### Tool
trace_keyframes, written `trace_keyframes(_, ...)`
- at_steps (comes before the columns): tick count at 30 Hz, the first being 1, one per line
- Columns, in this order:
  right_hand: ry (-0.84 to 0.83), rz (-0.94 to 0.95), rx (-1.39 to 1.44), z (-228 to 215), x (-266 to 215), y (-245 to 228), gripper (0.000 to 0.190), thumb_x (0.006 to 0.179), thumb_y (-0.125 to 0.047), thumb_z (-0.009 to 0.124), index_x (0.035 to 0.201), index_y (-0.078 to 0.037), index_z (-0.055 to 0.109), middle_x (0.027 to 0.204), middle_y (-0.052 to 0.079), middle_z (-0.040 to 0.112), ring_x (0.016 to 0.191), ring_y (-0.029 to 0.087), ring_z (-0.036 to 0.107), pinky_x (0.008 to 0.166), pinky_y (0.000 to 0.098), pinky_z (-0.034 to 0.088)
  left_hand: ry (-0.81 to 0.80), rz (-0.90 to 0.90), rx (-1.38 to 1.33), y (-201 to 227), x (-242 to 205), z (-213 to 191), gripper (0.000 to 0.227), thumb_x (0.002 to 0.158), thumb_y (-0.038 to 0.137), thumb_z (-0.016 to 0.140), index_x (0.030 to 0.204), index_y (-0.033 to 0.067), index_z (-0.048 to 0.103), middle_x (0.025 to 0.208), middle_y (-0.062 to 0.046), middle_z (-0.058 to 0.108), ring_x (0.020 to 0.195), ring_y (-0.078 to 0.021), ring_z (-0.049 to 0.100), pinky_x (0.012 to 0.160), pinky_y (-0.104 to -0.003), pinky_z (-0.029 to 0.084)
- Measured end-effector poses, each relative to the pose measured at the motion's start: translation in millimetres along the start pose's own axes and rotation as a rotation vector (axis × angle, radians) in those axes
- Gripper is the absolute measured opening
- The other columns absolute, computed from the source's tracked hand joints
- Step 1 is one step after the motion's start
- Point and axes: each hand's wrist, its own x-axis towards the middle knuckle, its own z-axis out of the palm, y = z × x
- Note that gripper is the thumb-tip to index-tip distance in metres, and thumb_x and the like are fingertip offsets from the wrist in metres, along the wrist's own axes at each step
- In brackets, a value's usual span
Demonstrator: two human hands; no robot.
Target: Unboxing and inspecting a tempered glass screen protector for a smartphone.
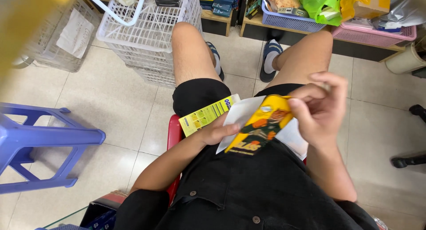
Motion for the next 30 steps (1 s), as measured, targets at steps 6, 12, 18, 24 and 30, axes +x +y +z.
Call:
trace_keyframes(6,-0.142,0.01,-0.035,36.7,6.1,17.5,0.04,0.102,0.013,0.06,0.134,0.002,0.039,0.097,0.013,0.067,0.087,0.015,0.068,0.076,0.025,0.058,-0.061,0.017,-0.229,2.6,-4.3,9.0,0.098,0.1,0.072,0.055,0.157,-0.0058,0.039,0.135,-0.02,0.06,0.116,-0.0235,0.067,0.103,-0.035,0.055)
trace_keyframes(12,-0.106,-0.206,-0.255,36.5,6.8,19.4,0.044,0.103,-0.011,0.071,0.136,0.001,0.045,0.134,0.022,0.057,0.117,0.023,0.063,0.096,0.0332,0.055,-0.003,0.043,-0.24,2.7,0.1,0.0,0.1,0.098,0.07,0.056,0.164,-0.0005,0.029,0.143,-0.022,0.054,0.115,-0.0283,0.064,0.101,-0.039,0.054)
trace_keyframes(18,-0.431,-0.573,-0.624,54.0,-2.4,28.8,0.052,0.091,-0.056,0.073,0.129,-0.021,0.069,0.142,0.016,0.048,0.135,0.034,0.041,0.113,0.0497,0.037,0.312,0.152,-0.663,-68.4,-7.3,-43.9,0.09,0.113,0.071,0.037,0.157,-0.0083,0.033,0.135,-0.028,0.052,0.115,-0.0317,0.063,0.102,-0.041,0.053)
trace_keyframes(24,-0.711,-0.703,-0.726,80.2,-15.9,49.8,0.055,0.093,-0.072,0.064,0.14,-0.045,0.066,0.154,0.004,0.046,0.14,0.031,0.037,0.118,0.0516,0.024,0.3,0.229,-0.874,-30.1,3.1,-19.5,0.085,0.102,0.068,0.033,0.16,0.0065,0.035,0.153,-0.019,0.049,0.128,-0.0323,0.058,0.107,-0.05,0.052)
trace_keyframes(30,-0.726,-0.672,-0.781,85.5,-15.0,45.5,0.056,0.093,-0.073,0.059,0.141,-0.046,0.066,0.16,0.003,0.044,0.146,0.03,0.033,0.12,0.0509,0.018,0.242,0.301,-0.877,-22.0,3.5,-13.9,0.083,0.108,0.067,0.033,0.163,0.0055,0.035,0.158,-0.02,0.048,0.131,-0.035,0.056,0.111,-0.052,0.049)
